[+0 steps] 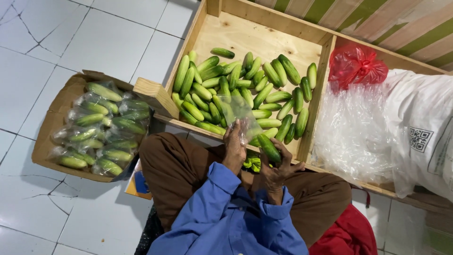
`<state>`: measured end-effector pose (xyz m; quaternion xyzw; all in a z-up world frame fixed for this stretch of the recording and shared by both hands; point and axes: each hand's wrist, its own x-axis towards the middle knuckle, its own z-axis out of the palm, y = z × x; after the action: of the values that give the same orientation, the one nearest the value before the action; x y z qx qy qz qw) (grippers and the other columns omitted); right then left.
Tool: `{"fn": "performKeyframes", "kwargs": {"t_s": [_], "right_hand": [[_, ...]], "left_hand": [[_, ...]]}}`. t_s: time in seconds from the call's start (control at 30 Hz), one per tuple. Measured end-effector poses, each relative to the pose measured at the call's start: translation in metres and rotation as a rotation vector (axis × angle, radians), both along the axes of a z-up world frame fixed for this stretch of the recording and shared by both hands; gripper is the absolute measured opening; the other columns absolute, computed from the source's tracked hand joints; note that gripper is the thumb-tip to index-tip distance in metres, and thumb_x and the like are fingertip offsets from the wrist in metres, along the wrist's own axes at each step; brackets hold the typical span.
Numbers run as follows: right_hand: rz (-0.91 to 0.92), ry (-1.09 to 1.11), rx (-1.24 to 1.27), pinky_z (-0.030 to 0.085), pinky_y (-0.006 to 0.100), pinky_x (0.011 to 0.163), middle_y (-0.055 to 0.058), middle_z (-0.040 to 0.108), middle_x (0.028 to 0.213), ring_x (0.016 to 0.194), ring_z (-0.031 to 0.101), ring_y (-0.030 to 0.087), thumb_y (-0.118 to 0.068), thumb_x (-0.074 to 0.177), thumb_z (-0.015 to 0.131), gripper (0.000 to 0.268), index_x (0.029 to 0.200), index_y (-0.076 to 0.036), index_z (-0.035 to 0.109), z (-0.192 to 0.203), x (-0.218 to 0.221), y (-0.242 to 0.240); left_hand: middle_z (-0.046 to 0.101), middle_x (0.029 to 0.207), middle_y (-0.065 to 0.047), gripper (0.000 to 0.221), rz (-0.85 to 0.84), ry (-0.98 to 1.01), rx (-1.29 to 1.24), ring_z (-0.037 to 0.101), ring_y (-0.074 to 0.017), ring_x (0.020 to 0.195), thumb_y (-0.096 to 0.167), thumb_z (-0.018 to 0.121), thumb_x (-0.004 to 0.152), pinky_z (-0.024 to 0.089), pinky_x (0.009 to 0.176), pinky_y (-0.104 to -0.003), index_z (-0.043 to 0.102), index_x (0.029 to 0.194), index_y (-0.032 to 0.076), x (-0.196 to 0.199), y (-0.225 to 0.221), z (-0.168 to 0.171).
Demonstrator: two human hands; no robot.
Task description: Bagging individual cucumbers and placing them into a cardboard box
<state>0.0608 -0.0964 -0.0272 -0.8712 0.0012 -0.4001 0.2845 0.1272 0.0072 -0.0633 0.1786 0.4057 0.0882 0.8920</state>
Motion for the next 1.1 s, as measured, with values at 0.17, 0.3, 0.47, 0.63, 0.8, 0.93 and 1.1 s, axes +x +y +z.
{"fn": "performKeyframes", "kwargs": {"t_s": [0.17, 0.3, 0.47, 0.63, 0.8, 0.93, 1.1], "right_hand": [[0.145, 0.02, 0.129, -0.008, 0.036, 0.121, -0.003, 0.079, 0.109, 0.106, 0.073, 0.013, -0.02, 0.078, 0.093, 0.037, 0.103, -0.017, 0.067, 0.019, -0.003, 0.003], [0.11, 0.026, 0.092, -0.006, 0.036, 0.122, -0.006, 0.079, 0.11, 0.105, 0.073, 0.009, -0.021, 0.075, 0.093, 0.038, 0.103, -0.02, 0.067, 0.033, -0.003, 0.012], [0.301, -0.056, 0.316, 0.052, 0.045, 0.103, 0.018, 0.065, 0.125, 0.114, 0.068, 0.036, -0.006, 0.079, 0.09, 0.037, 0.11, -0.004, 0.071, 0.01, 0.0, 0.006], [0.347, -0.006, 0.209, 0.055, 0.041, 0.103, 0.017, 0.062, 0.133, 0.118, 0.067, 0.036, -0.002, 0.081, 0.084, 0.039, 0.117, -0.007, 0.073, 0.013, -0.008, 0.007], [0.376, 0.103, -0.084, 0.053, 0.047, 0.101, 0.021, 0.058, 0.139, 0.126, 0.06, 0.042, 0.0, 0.094, 0.066, 0.048, 0.142, -0.007, 0.06, 0.015, -0.015, 0.017], [0.347, 0.19, -0.049, 0.048, 0.048, 0.106, 0.023, 0.054, 0.144, 0.129, 0.056, 0.042, 0.003, 0.093, 0.061, 0.06, 0.152, -0.003, 0.049, -0.006, -0.02, 0.013], [0.33, 0.26, 0.146, 0.054, 0.044, 0.1, 0.013, 0.064, 0.133, 0.12, 0.065, 0.035, 0.013, 0.077, 0.07, 0.06, 0.134, -0.008, 0.066, -0.011, -0.025, 0.008]], "left_hand": [[0.077, 0.096, -0.012, 0.023, 0.01, 0.007, 0.03, 0.077, -0.029, 0.09, 0.022, 0.088, 0.085, 0.063, 0.075, -0.051, 0.073, 0.097, 0.01, 0.001, -0.003, -0.008], [0.076, 0.096, -0.009, 0.029, -0.069, 0.007, 0.038, 0.077, -0.0239, 0.089, 0.028, 0.088, 0.085, 0.062, 0.074, -0.047, 0.072, 0.1, 0.009, -0.003, -0.01, -0.011], [0.073, 0.104, -0.018, 0.044, -0.172, 0.023, 0.036, 0.071, -0.0312, 0.096, 0.03, 0.091, 0.084, 0.06, 0.08, -0.051, 0.067, 0.111, 0.004, -0.006, -0.025, -0.029], [0.068, 0.109, -0.018, 0.053, -0.233, 0.017, 0.021, 0.068, -0.0285, 0.101, 0.03, 0.09, 0.084, 0.057, 0.087, -0.048, 0.062, 0.118, 0.0, -0.02, -0.025, 0.007], [0.072, 0.099, -0.016, 0.041, -0.283, 0.011, -0.047, 0.073, -0.0273, 0.089, 0.029, 0.088, 0.086, 0.061, 0.079, -0.044, 0.069, 0.105, -0.002, -0.022, -0.021, -0.007], [0.072, 0.102, -0.019, 0.044, -0.373, 0.035, -0.023, 0.073, -0.0294, 0.093, 0.028, 0.088, 0.087, 0.061, 0.081, -0.046, 0.068, 0.108, -0.005, -0.028, -0.018, -0.027], [0.071, 0.099, -0.017, 0.04, -0.395, 0.055, -0.034, 0.074, -0.0299, 0.089, 0.026, 0.088, 0.087, 0.063, 0.078, -0.048, 0.069, 0.106, -0.004, -0.028, -0.021, -0.066]]}}
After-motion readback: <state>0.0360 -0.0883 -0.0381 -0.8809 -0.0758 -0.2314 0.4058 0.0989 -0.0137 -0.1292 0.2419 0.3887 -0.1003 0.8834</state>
